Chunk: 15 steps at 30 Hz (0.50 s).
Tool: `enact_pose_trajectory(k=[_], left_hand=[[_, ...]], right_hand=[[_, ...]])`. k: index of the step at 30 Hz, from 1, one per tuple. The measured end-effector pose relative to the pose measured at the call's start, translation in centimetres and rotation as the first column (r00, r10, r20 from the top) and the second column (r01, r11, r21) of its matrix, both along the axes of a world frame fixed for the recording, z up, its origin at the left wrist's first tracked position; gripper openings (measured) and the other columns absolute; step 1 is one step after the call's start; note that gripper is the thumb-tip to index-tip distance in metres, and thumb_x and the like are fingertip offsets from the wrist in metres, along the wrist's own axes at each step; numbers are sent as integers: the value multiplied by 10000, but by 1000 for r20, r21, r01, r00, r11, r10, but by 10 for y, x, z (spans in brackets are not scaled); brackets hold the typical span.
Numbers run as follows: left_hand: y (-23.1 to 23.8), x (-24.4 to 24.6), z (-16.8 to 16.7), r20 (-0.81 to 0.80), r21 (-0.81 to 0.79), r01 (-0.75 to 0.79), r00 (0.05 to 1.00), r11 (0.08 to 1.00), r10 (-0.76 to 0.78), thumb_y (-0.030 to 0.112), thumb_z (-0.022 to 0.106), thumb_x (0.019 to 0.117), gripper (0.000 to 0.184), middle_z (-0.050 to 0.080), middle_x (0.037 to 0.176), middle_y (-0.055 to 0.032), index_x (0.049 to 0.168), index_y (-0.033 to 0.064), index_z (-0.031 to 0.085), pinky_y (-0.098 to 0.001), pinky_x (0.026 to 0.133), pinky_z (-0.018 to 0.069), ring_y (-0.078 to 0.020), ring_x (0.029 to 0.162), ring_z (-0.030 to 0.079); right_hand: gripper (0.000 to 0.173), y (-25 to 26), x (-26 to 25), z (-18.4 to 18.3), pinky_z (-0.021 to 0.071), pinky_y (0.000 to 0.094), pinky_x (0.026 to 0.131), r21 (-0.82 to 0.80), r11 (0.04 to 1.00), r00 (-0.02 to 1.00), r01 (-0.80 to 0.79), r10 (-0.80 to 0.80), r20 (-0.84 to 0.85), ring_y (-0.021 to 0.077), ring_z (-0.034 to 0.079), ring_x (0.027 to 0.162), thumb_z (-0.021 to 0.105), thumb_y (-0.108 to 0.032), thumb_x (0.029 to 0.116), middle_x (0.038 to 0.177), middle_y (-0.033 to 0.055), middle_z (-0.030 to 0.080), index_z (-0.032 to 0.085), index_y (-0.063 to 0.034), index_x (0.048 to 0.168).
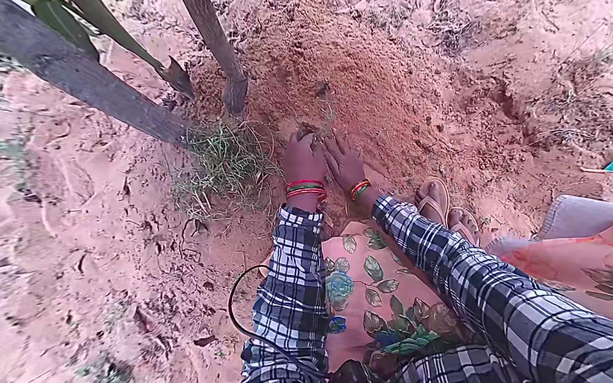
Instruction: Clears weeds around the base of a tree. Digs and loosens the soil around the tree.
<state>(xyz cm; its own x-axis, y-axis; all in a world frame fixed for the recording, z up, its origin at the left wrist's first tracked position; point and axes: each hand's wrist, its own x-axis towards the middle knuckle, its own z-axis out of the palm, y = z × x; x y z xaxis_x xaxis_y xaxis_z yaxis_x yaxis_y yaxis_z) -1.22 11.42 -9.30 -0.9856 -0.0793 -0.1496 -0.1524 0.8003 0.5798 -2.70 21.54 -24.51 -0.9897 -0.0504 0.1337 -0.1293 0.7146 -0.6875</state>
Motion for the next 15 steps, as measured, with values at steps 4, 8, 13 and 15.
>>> enact_pose_trajectory(k=[4,8,13,15], left_hand=[[9,3,-15,100,-57,65,993,996,-59,188,494,1078,382,483,1542,-226,1397,17,617,-598,1163,342,-404,1413,475],[15,10,-30,170,-71,135,978,988,-121,211,502,1082,380,479,1540,-240,1404,49,621,-613,1148,363,-431,1412,468],[36,13,-43,141,-80,287,951,955,-274,185,510,1076,358,510,1507,-243,1383,53,639,-583,1141,394,-414,1388,500],[58,10,-58,170,-142,451,888,881,-427,178,520,1069,345,521,1513,-199,1366,75,661,-591,1138,388,-395,1407,482]], right_hand=[[504,21,-21,-3,364,763,1042,144,990,975,-7,-25,222,436,294,1539,316,-363,1107,1728,28,247,437,-289,1591],[548,47,-23,24,271,724,1159,-27,991,926,-129,130,354,441,348,1507,374,-390,1121,1695,177,281,397,-136,1607],[448,139,-17,-16,359,586,1177,-107,979,963,176,-148,223,345,497,1424,558,-208,1043,1500,155,568,569,-108,1480],[502,194,-23,-36,386,559,1180,-15,934,892,358,-337,301,383,508,1415,623,-144,983,1504,214,548,559,-67,1475]])
